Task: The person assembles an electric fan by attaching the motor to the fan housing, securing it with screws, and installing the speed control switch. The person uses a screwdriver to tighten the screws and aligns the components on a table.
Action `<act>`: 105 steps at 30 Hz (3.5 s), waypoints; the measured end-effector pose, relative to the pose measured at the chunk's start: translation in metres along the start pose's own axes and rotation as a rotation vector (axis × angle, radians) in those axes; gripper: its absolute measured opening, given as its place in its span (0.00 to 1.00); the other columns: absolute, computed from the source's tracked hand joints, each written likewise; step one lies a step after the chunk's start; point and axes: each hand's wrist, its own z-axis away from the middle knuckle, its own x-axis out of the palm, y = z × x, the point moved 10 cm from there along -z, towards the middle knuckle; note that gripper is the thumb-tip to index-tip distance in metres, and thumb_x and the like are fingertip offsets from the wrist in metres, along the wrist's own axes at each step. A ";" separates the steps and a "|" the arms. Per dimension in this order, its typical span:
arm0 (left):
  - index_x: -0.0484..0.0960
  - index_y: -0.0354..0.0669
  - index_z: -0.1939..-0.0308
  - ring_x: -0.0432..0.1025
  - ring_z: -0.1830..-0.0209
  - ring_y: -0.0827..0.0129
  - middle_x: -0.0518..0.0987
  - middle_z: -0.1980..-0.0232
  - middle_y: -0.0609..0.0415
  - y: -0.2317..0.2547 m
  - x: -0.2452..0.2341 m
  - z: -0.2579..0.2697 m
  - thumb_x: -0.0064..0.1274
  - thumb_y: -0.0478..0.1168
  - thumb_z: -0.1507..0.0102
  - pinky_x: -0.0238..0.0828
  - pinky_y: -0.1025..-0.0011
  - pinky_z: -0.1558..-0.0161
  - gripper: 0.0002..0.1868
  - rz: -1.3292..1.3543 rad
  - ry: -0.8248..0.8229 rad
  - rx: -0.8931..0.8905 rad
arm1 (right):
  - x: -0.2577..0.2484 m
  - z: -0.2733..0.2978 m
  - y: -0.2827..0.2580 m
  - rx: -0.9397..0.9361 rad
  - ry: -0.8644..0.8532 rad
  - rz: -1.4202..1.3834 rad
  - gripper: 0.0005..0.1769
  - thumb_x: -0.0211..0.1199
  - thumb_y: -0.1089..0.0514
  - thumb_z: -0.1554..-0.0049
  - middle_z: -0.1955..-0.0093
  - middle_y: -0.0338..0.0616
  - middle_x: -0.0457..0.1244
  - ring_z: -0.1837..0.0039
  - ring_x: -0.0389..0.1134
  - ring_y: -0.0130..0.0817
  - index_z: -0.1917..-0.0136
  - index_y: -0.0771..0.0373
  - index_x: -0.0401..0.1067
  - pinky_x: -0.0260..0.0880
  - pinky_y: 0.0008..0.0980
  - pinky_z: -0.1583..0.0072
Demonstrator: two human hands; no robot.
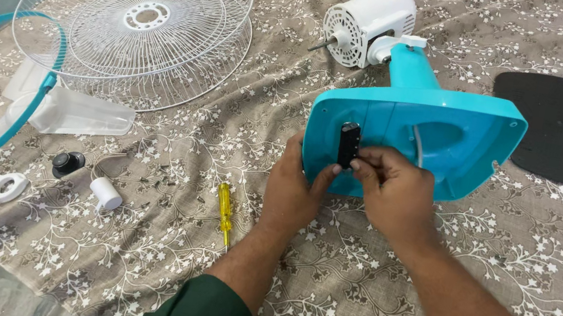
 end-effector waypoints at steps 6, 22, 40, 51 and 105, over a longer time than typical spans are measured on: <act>0.68 0.41 0.36 0.81 0.51 0.52 0.83 0.50 0.42 0.000 -0.001 0.000 0.63 0.43 0.37 0.77 0.58 0.52 0.30 -0.014 0.002 -0.012 | 0.011 0.005 0.023 0.054 0.015 -0.206 0.07 0.66 0.63 0.39 0.55 0.46 0.73 0.54 0.75 0.25 0.49 0.69 0.76 0.77 0.25 0.53; 0.72 0.40 0.42 0.82 0.57 0.53 0.84 0.56 0.44 0.000 0.002 -0.003 0.65 0.43 0.39 0.78 0.61 0.57 0.26 -0.031 -0.004 -0.011 | 0.017 0.008 0.027 -0.052 0.014 -0.224 0.08 0.62 0.61 0.34 0.57 0.44 0.70 0.55 0.73 0.26 0.46 0.70 0.70 0.75 0.24 0.54; 0.76 0.41 0.47 0.82 0.63 0.62 0.85 0.62 0.49 -0.011 0.003 -0.010 0.63 0.50 0.36 0.77 0.65 0.61 0.23 -0.033 -0.055 -0.200 | 0.030 0.012 0.043 0.075 -0.070 -0.229 0.09 0.61 0.62 0.37 0.55 0.49 0.72 0.53 0.76 0.29 0.45 0.69 0.68 0.76 0.28 0.53; 0.80 0.39 0.55 0.77 0.64 0.75 0.83 0.62 0.57 -0.012 0.025 -0.027 0.70 0.41 0.43 0.76 0.73 0.61 0.18 0.412 -0.040 -0.204 | 0.031 0.010 0.033 0.052 -0.117 -0.118 0.04 0.55 0.64 0.35 0.57 0.48 0.72 0.54 0.76 0.31 0.49 0.66 0.62 0.75 0.34 0.52; 0.75 0.38 0.47 0.77 0.55 0.72 0.82 0.53 0.53 -0.020 0.021 -0.023 0.70 0.44 0.42 0.77 0.69 0.52 0.26 0.335 -0.049 -0.164 | 0.022 0.015 0.023 -0.005 0.026 0.101 0.22 0.72 0.59 0.47 0.59 0.51 0.72 0.56 0.77 0.41 0.45 0.67 0.65 0.76 0.37 0.56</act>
